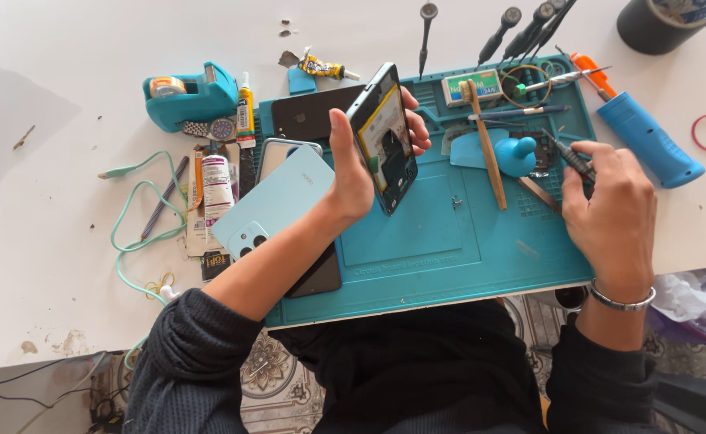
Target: The person pries open the back cover of a smartphone, then uses a precision screwdriver to unscrew and work on the internal components including the battery, holding the phone in one hand while turning the screwdriver with the other.
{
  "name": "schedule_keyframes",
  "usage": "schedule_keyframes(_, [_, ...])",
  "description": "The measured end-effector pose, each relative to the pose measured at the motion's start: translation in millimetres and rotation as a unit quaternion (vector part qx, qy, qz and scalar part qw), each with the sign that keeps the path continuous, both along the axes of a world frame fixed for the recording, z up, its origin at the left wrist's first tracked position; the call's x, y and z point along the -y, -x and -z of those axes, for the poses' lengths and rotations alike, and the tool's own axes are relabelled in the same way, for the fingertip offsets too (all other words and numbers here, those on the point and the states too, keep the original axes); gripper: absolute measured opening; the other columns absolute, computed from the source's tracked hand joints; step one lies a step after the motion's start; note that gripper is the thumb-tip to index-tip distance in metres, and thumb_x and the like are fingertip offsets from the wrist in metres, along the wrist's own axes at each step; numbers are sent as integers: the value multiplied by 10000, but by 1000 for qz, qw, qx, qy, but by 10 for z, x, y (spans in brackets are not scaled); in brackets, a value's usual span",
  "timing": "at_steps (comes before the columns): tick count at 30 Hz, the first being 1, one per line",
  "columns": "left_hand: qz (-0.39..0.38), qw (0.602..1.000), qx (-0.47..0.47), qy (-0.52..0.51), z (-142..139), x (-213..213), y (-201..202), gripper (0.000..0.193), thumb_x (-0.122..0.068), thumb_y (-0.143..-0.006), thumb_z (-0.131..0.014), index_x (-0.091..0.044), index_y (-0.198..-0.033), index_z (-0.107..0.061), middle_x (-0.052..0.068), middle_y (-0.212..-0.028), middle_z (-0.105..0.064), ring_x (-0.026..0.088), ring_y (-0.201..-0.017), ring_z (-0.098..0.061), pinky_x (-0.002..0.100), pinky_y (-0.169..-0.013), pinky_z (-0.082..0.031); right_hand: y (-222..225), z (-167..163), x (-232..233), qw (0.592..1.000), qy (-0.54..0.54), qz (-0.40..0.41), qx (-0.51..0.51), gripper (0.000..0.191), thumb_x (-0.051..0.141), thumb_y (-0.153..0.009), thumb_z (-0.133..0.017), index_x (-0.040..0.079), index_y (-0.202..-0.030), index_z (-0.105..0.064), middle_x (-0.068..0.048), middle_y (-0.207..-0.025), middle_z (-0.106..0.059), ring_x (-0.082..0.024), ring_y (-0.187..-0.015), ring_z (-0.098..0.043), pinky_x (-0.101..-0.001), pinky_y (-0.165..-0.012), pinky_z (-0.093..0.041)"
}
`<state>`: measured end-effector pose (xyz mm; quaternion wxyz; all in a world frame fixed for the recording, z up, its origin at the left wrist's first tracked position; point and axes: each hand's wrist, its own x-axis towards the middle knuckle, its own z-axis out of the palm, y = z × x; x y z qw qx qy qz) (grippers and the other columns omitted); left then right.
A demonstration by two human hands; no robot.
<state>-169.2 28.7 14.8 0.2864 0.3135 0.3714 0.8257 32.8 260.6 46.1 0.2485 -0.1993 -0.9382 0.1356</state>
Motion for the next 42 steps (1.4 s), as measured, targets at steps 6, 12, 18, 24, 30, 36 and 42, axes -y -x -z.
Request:
schedule_keyframes(6, [-1, 1000, 2, -18, 28, -4, 25, 1007, -929, -886, -293, -30, -1274, -527, 114, -971, -633, 212, -943, -635, 367, -925, -524, -68, -76, 127, 999, -40, -34, -7, 273, 277, -918, -879, 135, -1129, -780, -100, -1207, -584, -305, -1144, -507, -456, -1017, -405])
schedule_keyframes(12, [-5, 1000, 0, 2, -60, 43, 15, 1036, -923, -889, -262, -14, -1297, -547, 127, -1022, -651, 224, -976, -646, 378, -945, -540, -66, -36, 238, 997, -56, -43, 25, 170, 216, -879, -880, 156, -1024, -814, -38, -1221, -643, -268, -1157, -532, -453, -972, -380])
schedule_keyframes(18, [-11, 1000, -4, 2, -68, 48, 14, 1038, -920, -897, -258, -11, -1292, -562, 132, -975, -662, 221, -928, -656, 372, -916, -546, -243, -100, 125, 995, 102, 23, -5, 158, 170, -1014, -782, 38, -970, -709, -95, -880, -711, -207, -826, -709, -355, -750, -544])
schedule_keyframes(24, [-19, 1000, 1, -3, -21, 26, 23, 1028, -923, -890, -263, -18, -1278, -559, 127, -1000, -659, 229, -954, -659, 379, -920, -554, -308, -282, 83, 999, 2, 23, -30, 146, 40, -998, -815, -41, -1015, -695, -146, -937, -708, -233, -737, -692, -369, -704, -533])
schedule_keyframes(30, [-13, 1000, 1, -2, 0, 27, 28, 1031, -933, -879, -277, -22, -1280, -547, 121, -971, -650, 215, -930, -649, 379, -937, -542, -265, -385, 171, 989, -123, 43, -75, 196, -38, -993, -818, -79, -1160, -725, -191, -940, -673, -252, -670, -618, -353, -637, -494])
schedule_keyframes(36, [-11, 1000, 0, 4, -7, 60, 23, 1033, -938, -873, -282, -26, -1281, -546, 118, -978, -646, 217, -937, -648, 385, -940, -542, -167, -352, 514, 985, 148, -80, -48, 191, 104, -1065, -729, 58, -1251, -728, -66, -876, -690, -121, -555, -537, -259, -495, -397])
schedule_keyframes(42, [-5, 1000, 1, 4, -4, 74, 21, 1035, -937, -872, -290, -30, -1306, -530, 110, -1002, -640, 210, -964, -637, 375, -954, -527, 134, -188, 1137, 966, 137, -212, -58, 142, 72, -983, -704, 27, -1117, -705, -127, -866, -698, -234, -656, -641, -322, -583, -491])
